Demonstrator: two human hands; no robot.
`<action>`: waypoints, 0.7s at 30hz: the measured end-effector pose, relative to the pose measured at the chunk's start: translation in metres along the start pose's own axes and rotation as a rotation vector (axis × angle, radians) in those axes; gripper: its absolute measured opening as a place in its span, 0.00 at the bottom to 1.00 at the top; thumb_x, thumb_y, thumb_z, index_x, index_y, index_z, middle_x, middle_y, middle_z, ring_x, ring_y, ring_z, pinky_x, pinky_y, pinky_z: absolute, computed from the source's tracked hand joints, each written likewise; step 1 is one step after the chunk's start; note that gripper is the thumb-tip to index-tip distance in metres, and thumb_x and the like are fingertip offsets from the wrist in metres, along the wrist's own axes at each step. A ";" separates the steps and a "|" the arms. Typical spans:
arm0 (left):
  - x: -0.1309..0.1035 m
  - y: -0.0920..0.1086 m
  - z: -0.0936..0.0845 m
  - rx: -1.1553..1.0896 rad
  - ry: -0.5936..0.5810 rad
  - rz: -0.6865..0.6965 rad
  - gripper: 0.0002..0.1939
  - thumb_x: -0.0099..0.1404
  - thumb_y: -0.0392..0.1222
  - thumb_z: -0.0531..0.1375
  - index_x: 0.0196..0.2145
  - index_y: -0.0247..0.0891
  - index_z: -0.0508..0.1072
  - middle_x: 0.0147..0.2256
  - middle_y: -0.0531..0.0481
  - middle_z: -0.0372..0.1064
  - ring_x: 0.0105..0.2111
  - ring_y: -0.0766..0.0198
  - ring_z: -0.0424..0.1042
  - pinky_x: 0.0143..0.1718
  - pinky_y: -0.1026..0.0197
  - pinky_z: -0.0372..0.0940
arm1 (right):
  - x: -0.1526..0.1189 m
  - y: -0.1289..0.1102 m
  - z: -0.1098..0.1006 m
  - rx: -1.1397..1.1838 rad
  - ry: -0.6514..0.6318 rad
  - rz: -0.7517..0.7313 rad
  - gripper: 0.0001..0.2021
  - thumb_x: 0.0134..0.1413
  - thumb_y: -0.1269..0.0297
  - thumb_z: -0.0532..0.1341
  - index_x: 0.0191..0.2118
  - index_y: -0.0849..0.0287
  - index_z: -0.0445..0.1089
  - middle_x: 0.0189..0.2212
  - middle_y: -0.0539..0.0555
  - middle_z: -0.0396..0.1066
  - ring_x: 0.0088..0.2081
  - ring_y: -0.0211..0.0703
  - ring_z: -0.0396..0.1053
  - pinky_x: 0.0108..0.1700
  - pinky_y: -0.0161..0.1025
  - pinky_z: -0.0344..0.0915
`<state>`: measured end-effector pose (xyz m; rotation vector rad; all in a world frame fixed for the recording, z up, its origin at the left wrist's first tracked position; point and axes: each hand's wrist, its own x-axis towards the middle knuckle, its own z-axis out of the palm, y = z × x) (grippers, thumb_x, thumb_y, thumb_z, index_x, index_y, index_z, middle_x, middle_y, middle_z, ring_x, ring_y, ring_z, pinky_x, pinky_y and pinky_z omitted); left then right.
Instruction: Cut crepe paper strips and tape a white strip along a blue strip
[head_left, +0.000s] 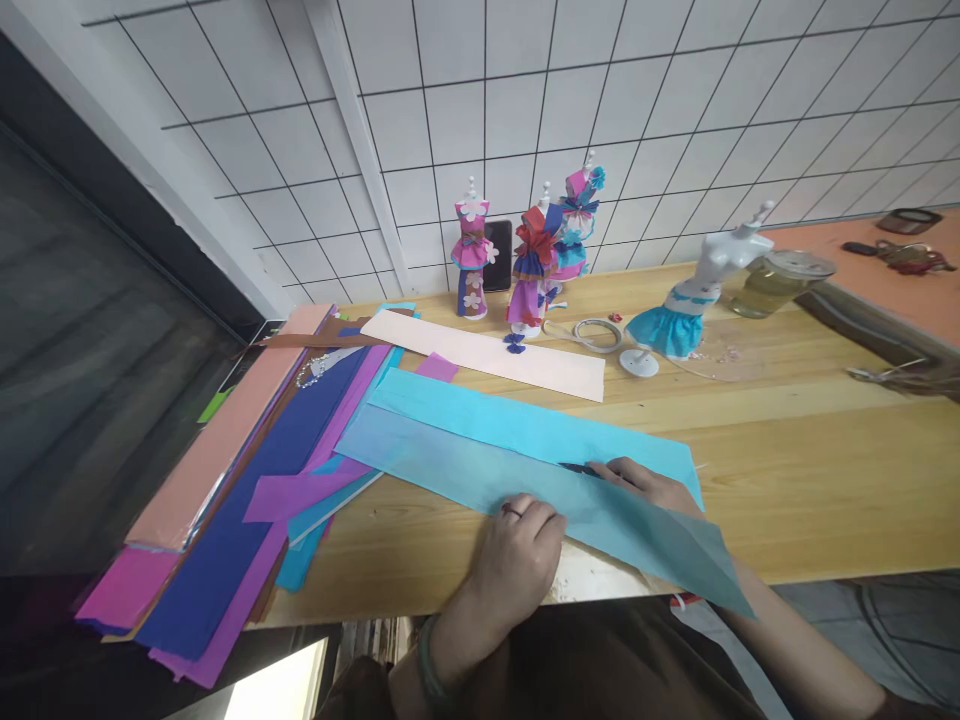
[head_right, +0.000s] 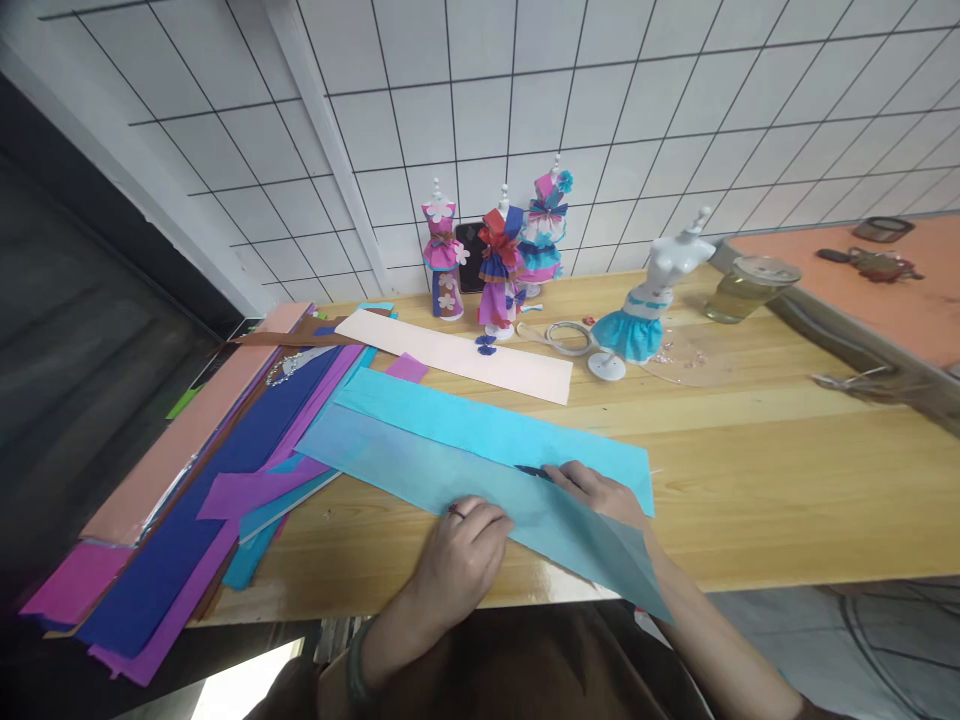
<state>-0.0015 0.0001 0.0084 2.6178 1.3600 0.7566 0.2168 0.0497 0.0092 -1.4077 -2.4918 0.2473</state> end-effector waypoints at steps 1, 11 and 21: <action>0.000 0.000 0.000 -0.006 0.000 -0.001 0.08 0.59 0.29 0.50 0.31 0.36 0.66 0.30 0.49 0.63 0.35 0.63 0.62 0.36 0.59 0.61 | 0.000 0.000 0.000 -0.023 -0.026 -0.018 0.21 0.49 0.66 0.49 0.51 0.52 0.62 0.37 0.52 0.68 0.34 0.42 0.67 0.32 0.36 0.65; -0.002 -0.001 0.001 -0.028 -0.031 0.002 0.08 0.59 0.28 0.50 0.31 0.36 0.66 0.31 0.49 0.63 0.36 0.63 0.62 0.37 0.59 0.60 | 0.000 0.001 0.002 -0.062 -0.038 -0.064 0.20 0.52 0.68 0.48 0.51 0.54 0.62 0.37 0.54 0.67 0.34 0.42 0.67 0.33 0.37 0.64; 0.000 0.000 -0.002 -0.018 -0.045 0.006 0.07 0.59 0.29 0.50 0.29 0.36 0.64 0.30 0.49 0.62 0.34 0.63 0.61 0.36 0.59 0.60 | 0.004 0.003 0.004 -0.094 -0.034 -0.056 0.25 0.47 0.73 0.50 0.54 0.51 0.57 0.38 0.52 0.67 0.31 0.39 0.68 0.28 0.33 0.65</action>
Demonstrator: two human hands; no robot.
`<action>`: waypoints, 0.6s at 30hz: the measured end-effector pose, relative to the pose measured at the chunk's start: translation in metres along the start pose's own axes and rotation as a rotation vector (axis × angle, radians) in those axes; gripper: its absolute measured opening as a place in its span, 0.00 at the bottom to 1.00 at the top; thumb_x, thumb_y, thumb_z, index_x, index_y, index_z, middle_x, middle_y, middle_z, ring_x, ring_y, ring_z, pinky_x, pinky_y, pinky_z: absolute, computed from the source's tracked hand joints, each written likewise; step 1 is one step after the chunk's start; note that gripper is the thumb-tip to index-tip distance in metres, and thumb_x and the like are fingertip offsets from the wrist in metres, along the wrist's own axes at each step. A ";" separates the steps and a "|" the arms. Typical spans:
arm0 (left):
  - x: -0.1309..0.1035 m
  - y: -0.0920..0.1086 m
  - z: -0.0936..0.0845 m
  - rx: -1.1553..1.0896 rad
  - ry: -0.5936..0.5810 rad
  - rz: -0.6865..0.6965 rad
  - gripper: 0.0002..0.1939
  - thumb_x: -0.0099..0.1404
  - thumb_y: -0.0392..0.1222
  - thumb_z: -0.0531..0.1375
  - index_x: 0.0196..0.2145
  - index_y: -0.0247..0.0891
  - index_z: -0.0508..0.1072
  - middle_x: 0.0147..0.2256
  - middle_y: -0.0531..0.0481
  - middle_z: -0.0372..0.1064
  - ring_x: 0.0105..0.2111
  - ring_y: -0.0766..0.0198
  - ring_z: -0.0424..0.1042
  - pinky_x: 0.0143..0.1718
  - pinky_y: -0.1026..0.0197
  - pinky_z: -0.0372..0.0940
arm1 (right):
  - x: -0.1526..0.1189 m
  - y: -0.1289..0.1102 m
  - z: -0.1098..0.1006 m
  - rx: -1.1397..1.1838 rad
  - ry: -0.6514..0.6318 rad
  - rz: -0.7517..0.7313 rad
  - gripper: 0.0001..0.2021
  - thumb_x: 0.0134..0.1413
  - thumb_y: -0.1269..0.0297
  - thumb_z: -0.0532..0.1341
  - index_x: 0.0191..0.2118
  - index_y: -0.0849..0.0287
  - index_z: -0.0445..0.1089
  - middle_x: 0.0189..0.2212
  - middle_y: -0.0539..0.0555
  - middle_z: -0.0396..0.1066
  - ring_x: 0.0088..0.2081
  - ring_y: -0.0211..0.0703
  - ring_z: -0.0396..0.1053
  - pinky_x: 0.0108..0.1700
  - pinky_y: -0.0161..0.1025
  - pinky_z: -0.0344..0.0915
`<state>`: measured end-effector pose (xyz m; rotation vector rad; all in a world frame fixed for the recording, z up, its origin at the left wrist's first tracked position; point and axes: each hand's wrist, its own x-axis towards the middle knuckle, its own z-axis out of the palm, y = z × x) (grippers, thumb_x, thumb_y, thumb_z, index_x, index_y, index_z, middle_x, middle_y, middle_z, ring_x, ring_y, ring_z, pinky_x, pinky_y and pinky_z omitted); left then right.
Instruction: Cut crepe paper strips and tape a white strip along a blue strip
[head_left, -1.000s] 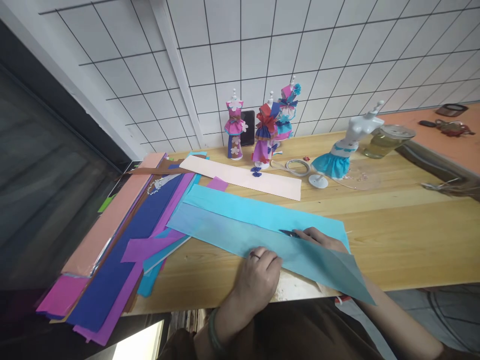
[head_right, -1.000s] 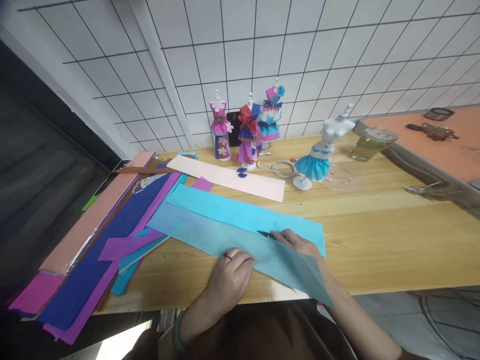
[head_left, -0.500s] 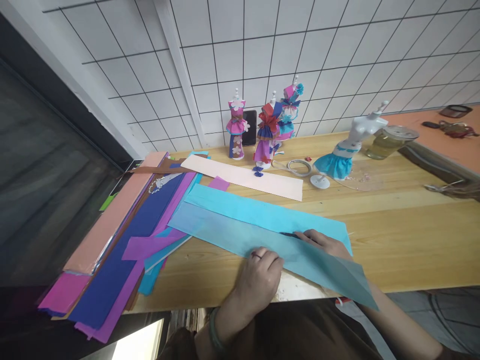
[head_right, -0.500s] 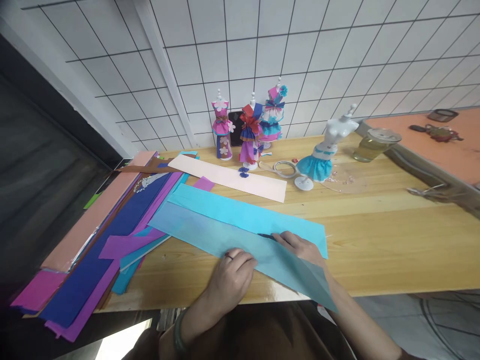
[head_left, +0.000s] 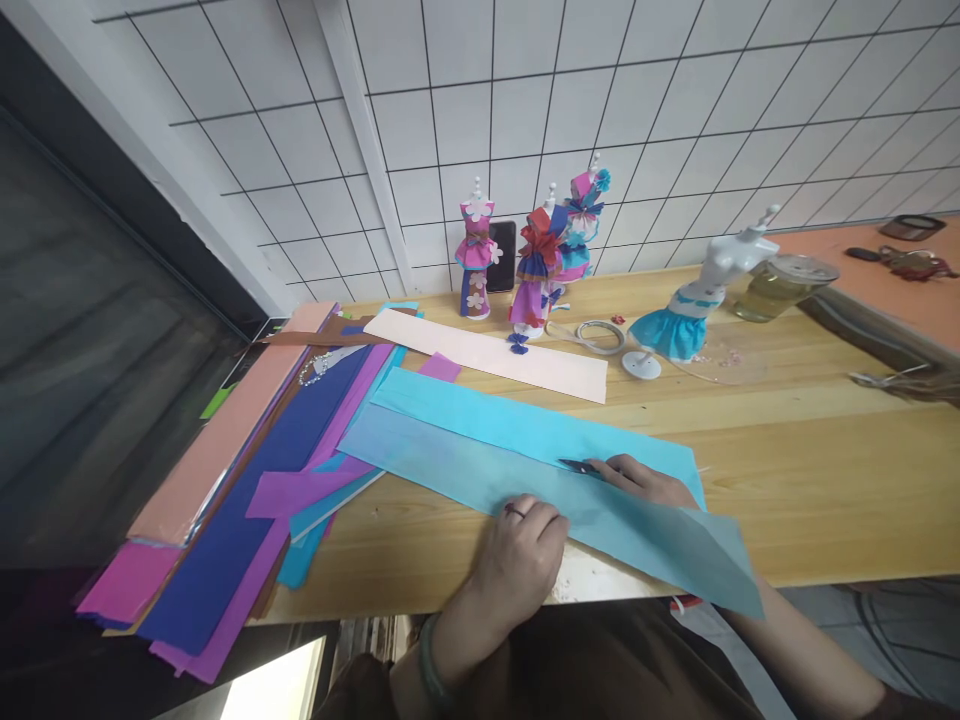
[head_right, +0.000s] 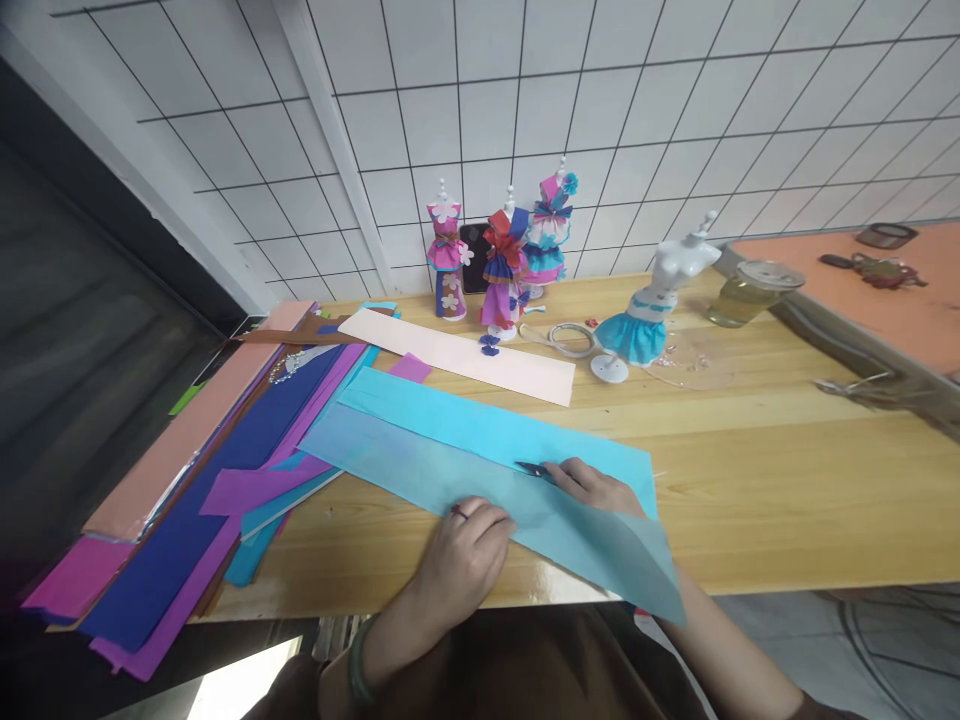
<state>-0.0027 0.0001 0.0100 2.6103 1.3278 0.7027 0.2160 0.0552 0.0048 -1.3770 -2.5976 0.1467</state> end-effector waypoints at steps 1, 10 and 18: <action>0.000 0.000 0.000 -0.001 -0.003 -0.001 0.07 0.59 0.29 0.50 0.29 0.36 0.64 0.30 0.49 0.62 0.34 0.63 0.61 0.36 0.59 0.60 | 0.001 0.000 0.001 -0.015 0.000 -0.007 0.25 0.47 0.73 0.50 0.54 0.51 0.57 0.38 0.52 0.67 0.30 0.38 0.68 0.27 0.33 0.65; -0.001 0.000 0.000 0.001 0.003 0.001 0.07 0.59 0.29 0.49 0.31 0.36 0.65 0.30 0.49 0.62 0.35 0.63 0.61 0.36 0.60 0.60 | 0.010 -0.005 0.008 -0.123 -0.018 -0.025 0.24 0.49 0.69 0.51 0.54 0.56 0.57 0.38 0.54 0.65 0.31 0.38 0.67 0.26 0.33 0.63; -0.001 0.000 0.001 -0.011 -0.001 -0.001 0.08 0.60 0.29 0.48 0.32 0.36 0.66 0.31 0.49 0.62 0.35 0.63 0.61 0.37 0.59 0.60 | 0.014 -0.009 0.013 -0.104 0.037 -0.043 0.23 0.50 0.70 0.50 0.53 0.55 0.58 0.37 0.53 0.65 0.30 0.37 0.66 0.24 0.31 0.61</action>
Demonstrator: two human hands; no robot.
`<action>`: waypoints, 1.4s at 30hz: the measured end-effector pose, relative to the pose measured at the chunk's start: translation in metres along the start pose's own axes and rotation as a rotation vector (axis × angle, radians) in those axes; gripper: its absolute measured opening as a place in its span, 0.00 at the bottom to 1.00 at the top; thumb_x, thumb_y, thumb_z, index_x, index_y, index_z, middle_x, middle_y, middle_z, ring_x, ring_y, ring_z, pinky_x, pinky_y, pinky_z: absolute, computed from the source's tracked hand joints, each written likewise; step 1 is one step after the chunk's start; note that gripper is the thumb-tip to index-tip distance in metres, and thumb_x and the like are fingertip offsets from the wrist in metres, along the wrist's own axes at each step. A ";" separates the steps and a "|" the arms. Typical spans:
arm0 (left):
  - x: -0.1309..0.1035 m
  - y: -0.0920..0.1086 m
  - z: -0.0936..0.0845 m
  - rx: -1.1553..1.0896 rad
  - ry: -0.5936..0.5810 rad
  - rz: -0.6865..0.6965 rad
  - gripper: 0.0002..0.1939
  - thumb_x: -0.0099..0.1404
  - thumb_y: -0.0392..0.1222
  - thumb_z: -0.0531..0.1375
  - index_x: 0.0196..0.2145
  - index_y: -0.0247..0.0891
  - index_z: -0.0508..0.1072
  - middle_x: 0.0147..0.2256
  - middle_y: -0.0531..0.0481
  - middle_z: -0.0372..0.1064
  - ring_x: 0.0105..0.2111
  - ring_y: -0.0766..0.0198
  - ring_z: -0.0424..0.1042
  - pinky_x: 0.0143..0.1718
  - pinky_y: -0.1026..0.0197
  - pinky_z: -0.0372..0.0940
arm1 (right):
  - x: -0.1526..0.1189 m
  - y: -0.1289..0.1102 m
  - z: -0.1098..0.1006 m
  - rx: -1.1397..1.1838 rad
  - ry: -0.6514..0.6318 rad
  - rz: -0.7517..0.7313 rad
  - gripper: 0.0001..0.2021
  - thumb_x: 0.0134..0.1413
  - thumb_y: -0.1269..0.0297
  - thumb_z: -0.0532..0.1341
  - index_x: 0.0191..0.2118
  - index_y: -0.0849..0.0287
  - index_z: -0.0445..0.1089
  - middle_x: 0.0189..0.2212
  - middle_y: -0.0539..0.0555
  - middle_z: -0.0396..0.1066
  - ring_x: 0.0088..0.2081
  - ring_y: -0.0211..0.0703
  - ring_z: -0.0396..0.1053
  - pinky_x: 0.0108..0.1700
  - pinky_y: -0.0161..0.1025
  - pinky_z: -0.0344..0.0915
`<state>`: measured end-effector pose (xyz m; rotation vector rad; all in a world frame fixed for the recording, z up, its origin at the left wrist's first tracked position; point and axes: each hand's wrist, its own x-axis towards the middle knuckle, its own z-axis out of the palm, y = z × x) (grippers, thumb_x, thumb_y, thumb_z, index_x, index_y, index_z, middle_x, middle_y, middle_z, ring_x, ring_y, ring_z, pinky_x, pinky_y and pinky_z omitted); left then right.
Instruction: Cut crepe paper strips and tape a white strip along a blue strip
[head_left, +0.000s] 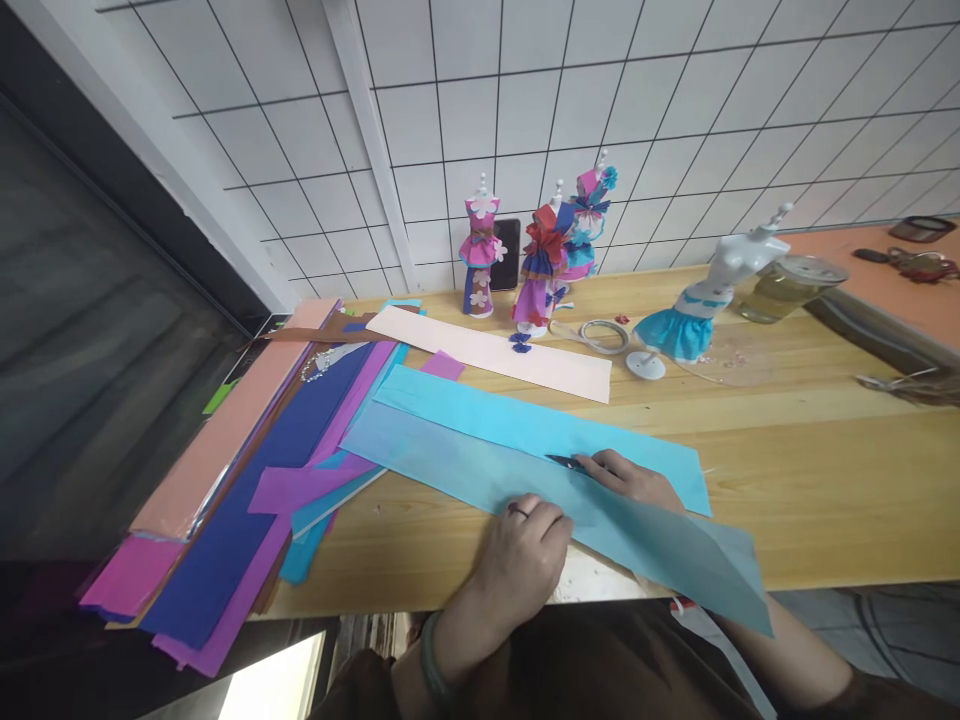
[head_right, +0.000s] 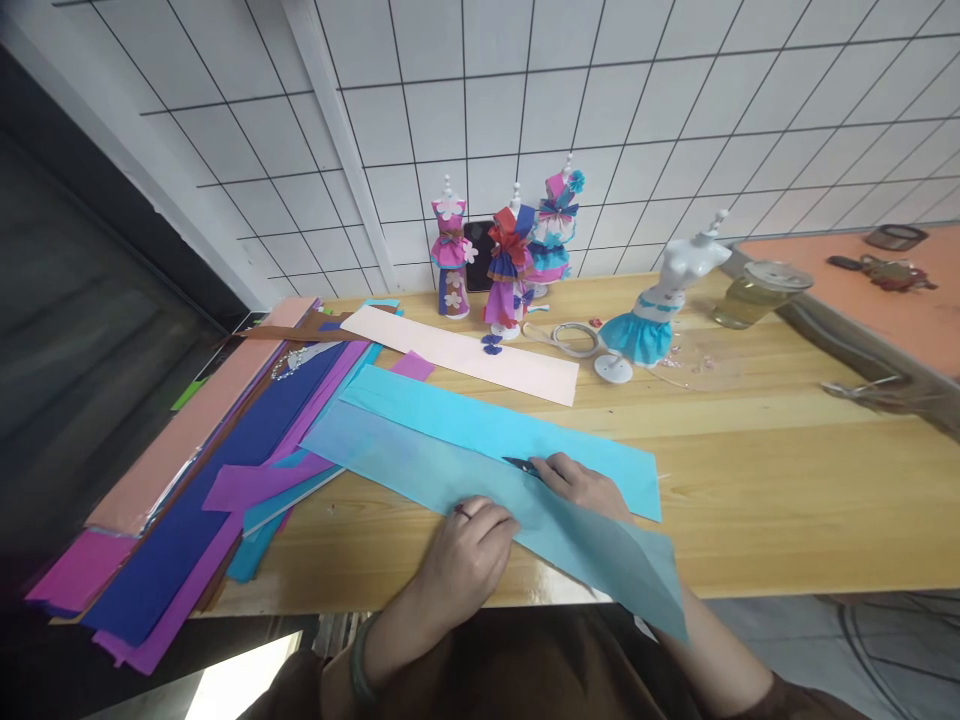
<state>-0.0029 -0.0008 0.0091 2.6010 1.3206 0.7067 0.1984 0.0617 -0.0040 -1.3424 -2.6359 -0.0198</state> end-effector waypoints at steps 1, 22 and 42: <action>0.000 0.000 0.000 -0.001 -0.001 0.002 0.08 0.60 0.29 0.48 0.31 0.36 0.66 0.31 0.49 0.62 0.35 0.63 0.61 0.36 0.59 0.60 | 0.000 0.000 0.000 0.000 0.006 -0.012 0.23 0.50 0.70 0.50 0.54 0.55 0.57 0.37 0.53 0.66 0.30 0.37 0.66 0.24 0.31 0.62; 0.000 -0.001 -0.001 0.008 0.004 0.012 0.08 0.60 0.29 0.49 0.30 0.36 0.65 0.30 0.49 0.62 0.35 0.63 0.61 0.36 0.59 0.60 | -0.001 0.005 0.004 -0.041 0.071 -0.127 0.19 0.55 0.70 0.48 0.53 0.60 0.59 0.37 0.57 0.67 0.34 0.40 0.66 0.29 0.34 0.63; -0.001 -0.004 0.004 0.015 0.087 -0.160 0.08 0.57 0.30 0.53 0.34 0.38 0.69 0.36 0.47 0.64 0.41 0.59 0.60 0.42 0.53 0.58 | 0.000 0.001 -0.005 -0.001 0.021 -0.069 0.19 0.58 0.64 0.46 0.54 0.57 0.57 0.39 0.56 0.67 0.31 0.38 0.68 0.27 0.33 0.63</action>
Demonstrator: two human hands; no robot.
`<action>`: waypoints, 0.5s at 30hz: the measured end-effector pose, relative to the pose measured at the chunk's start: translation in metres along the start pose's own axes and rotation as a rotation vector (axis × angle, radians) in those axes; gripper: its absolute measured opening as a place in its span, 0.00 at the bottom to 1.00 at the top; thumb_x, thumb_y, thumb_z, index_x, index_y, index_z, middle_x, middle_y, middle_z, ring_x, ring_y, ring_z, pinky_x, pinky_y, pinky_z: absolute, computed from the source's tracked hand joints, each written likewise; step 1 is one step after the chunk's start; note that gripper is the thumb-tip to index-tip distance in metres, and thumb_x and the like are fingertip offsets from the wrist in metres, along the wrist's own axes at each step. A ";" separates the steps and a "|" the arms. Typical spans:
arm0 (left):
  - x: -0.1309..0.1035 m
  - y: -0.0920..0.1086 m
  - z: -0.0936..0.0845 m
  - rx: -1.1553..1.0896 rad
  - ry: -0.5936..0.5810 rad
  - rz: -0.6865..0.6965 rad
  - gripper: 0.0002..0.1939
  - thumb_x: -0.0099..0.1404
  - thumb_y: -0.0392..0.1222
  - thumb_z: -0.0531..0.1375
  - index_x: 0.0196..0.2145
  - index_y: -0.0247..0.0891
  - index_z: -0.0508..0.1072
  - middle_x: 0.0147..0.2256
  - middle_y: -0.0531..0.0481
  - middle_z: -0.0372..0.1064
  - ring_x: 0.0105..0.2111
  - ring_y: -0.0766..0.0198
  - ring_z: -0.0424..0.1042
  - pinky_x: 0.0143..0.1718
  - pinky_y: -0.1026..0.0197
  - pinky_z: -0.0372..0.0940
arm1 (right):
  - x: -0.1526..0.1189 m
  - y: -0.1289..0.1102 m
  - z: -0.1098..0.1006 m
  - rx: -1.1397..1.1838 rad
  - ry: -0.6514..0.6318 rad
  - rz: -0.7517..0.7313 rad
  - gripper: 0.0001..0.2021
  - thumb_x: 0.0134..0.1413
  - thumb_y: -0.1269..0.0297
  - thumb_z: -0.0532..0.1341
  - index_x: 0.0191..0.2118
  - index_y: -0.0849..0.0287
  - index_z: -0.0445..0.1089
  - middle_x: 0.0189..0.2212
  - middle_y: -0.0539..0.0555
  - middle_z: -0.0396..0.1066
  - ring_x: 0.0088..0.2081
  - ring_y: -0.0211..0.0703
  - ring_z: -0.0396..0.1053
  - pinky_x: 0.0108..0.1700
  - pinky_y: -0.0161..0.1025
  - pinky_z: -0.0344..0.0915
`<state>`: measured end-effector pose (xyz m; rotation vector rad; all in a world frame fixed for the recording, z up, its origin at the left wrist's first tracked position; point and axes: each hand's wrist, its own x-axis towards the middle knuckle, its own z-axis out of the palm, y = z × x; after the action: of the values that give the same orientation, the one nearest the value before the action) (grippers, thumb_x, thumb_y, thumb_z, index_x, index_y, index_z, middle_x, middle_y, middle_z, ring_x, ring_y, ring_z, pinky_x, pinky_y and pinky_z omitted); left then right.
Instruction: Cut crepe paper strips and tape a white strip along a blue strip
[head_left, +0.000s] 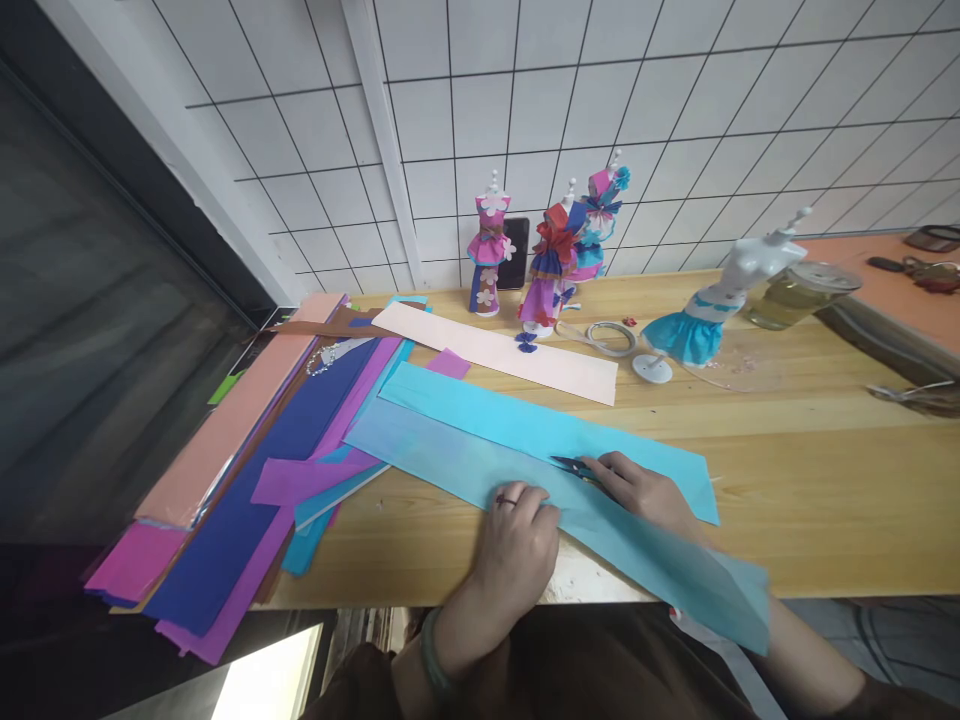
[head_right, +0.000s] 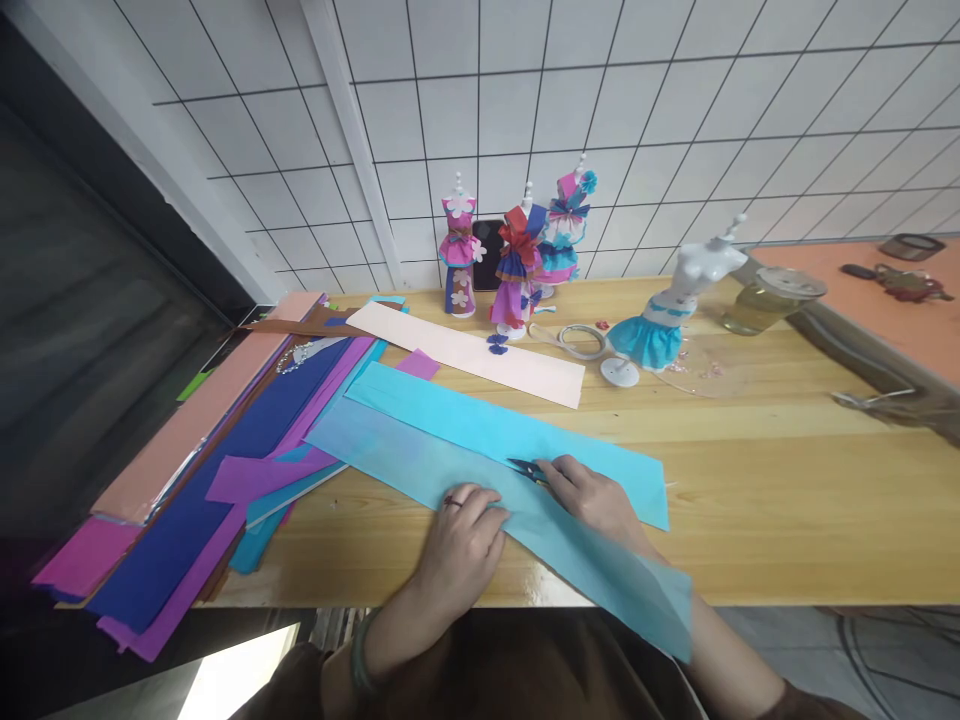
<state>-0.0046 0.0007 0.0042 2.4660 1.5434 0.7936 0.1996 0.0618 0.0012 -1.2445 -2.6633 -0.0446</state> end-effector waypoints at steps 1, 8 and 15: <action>0.000 0.000 0.000 -0.007 -0.004 0.000 0.09 0.57 0.30 0.53 0.34 0.38 0.69 0.36 0.48 0.64 0.40 0.59 0.60 0.42 0.53 0.59 | 0.002 -0.001 0.000 -0.015 0.009 0.006 0.18 0.58 0.63 0.45 0.53 0.58 0.59 0.38 0.56 0.67 0.31 0.38 0.68 0.27 0.33 0.63; 0.000 0.000 -0.001 -0.029 -0.005 0.009 0.09 0.58 0.30 0.52 0.35 0.37 0.68 0.36 0.48 0.64 0.40 0.59 0.60 0.42 0.54 0.59 | 0.012 -0.012 0.003 -0.034 0.046 0.046 0.18 0.59 0.59 0.46 0.50 0.60 0.62 0.36 0.56 0.68 0.30 0.38 0.68 0.28 0.34 0.62; 0.001 0.000 0.000 -0.003 0.019 0.014 0.08 0.60 0.31 0.51 0.33 0.37 0.68 0.33 0.48 0.64 0.39 0.61 0.61 0.41 0.55 0.60 | 0.019 -0.017 0.003 -0.074 0.095 0.006 0.18 0.59 0.58 0.46 0.48 0.59 0.64 0.35 0.55 0.68 0.28 0.38 0.68 0.25 0.33 0.61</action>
<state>-0.0042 0.0010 0.0050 2.4767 1.5317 0.8233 0.1741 0.0659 0.0026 -1.2401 -2.5982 -0.1974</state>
